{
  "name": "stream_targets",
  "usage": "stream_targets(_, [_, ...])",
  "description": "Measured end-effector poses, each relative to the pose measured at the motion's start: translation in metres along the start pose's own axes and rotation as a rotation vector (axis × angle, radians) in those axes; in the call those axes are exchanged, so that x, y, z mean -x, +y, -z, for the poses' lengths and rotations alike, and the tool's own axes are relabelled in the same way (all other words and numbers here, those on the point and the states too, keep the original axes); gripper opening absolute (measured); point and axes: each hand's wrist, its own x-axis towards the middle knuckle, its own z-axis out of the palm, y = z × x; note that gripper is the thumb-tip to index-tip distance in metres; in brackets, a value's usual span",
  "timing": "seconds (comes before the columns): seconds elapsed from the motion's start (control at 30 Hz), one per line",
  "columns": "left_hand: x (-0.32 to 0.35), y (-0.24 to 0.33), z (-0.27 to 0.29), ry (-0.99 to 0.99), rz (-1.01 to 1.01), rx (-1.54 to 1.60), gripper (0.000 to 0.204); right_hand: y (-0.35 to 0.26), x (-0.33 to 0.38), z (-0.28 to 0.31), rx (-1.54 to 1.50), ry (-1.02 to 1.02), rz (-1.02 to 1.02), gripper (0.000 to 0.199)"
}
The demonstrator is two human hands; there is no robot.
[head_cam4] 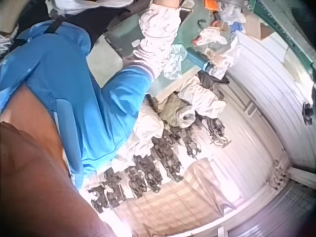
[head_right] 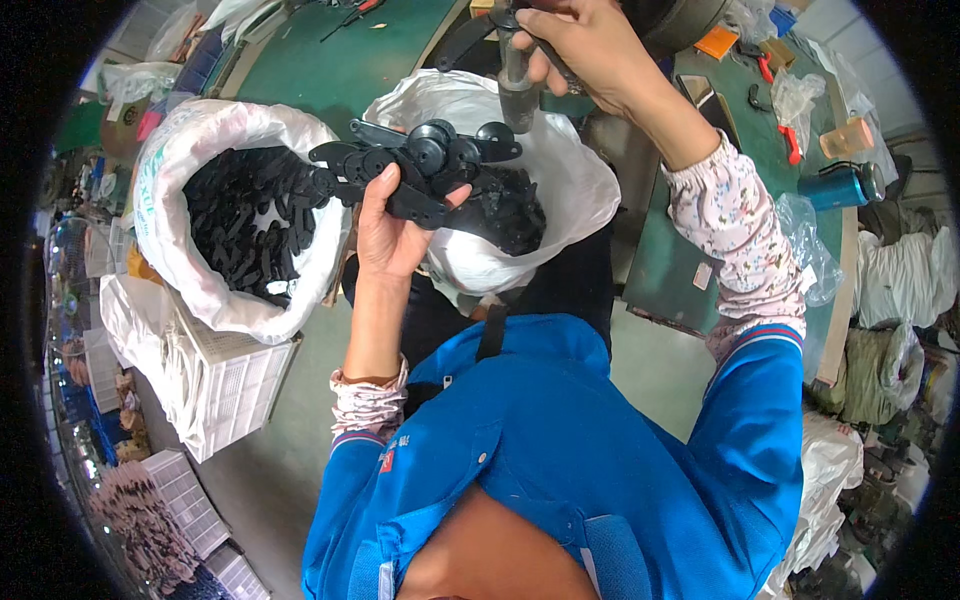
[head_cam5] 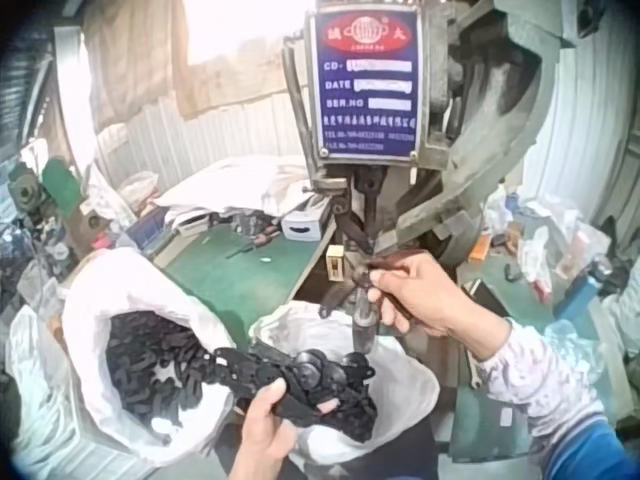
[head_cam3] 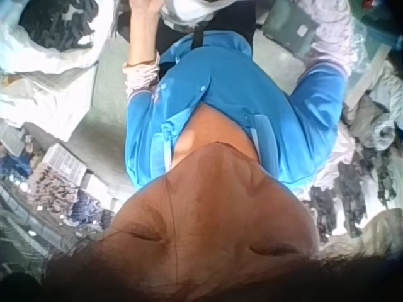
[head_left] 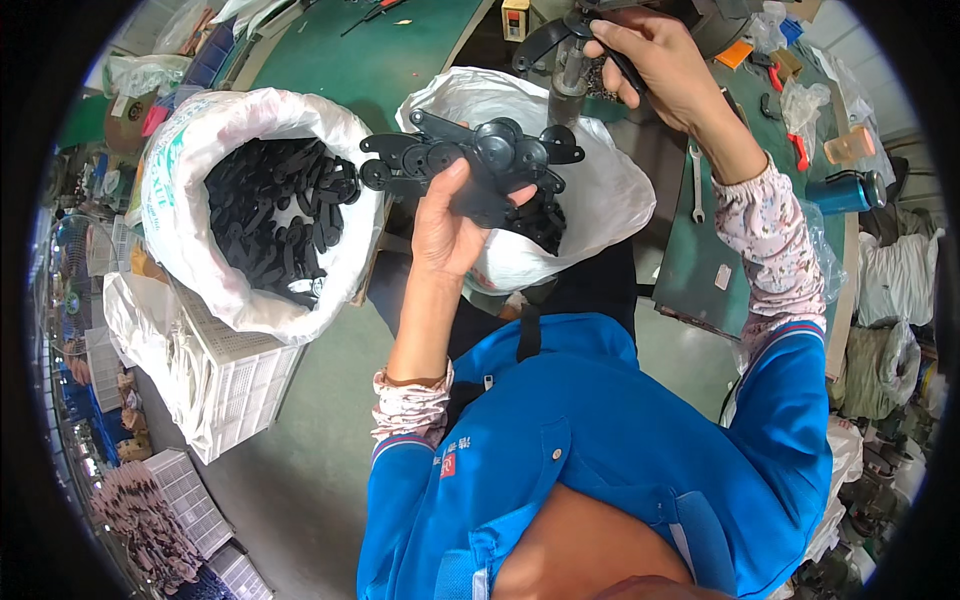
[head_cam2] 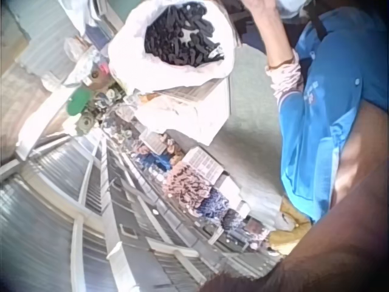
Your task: The person repeatedly picks black plastic parts from a white sack, inserts a small metal pin into each part by hand, and places the assembled parts into a second white sack. The person also briefly handles a clear plastic bag and reaches toward a machine hopper.
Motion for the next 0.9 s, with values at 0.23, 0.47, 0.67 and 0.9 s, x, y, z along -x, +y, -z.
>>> stream_targets(0.23, [0.002, -0.002, 0.005, -0.021, -0.016, -0.016, 0.046, 0.007, 0.041, -0.023, 0.038, 0.002, -0.134, 0.048])
stream_targets(0.47, [0.004, -0.013, 0.003, -0.046, 0.049, -0.011, 0.047, 0.059, 0.079, -0.04, -0.233, -0.107, -0.114, 0.016])
stream_targets(0.67, [0.003, -0.015, 0.006, -0.075, 0.065, 0.04, 0.048, 0.046, 0.078, -0.031, -0.588, 0.124, -0.058, 0.007])
stream_targets(0.9, [0.001, 0.007, 0.01, -0.11, 0.032, 0.076, 0.048, 0.056, 0.075, -0.029, -0.152, -0.067, 0.024, 0.017])
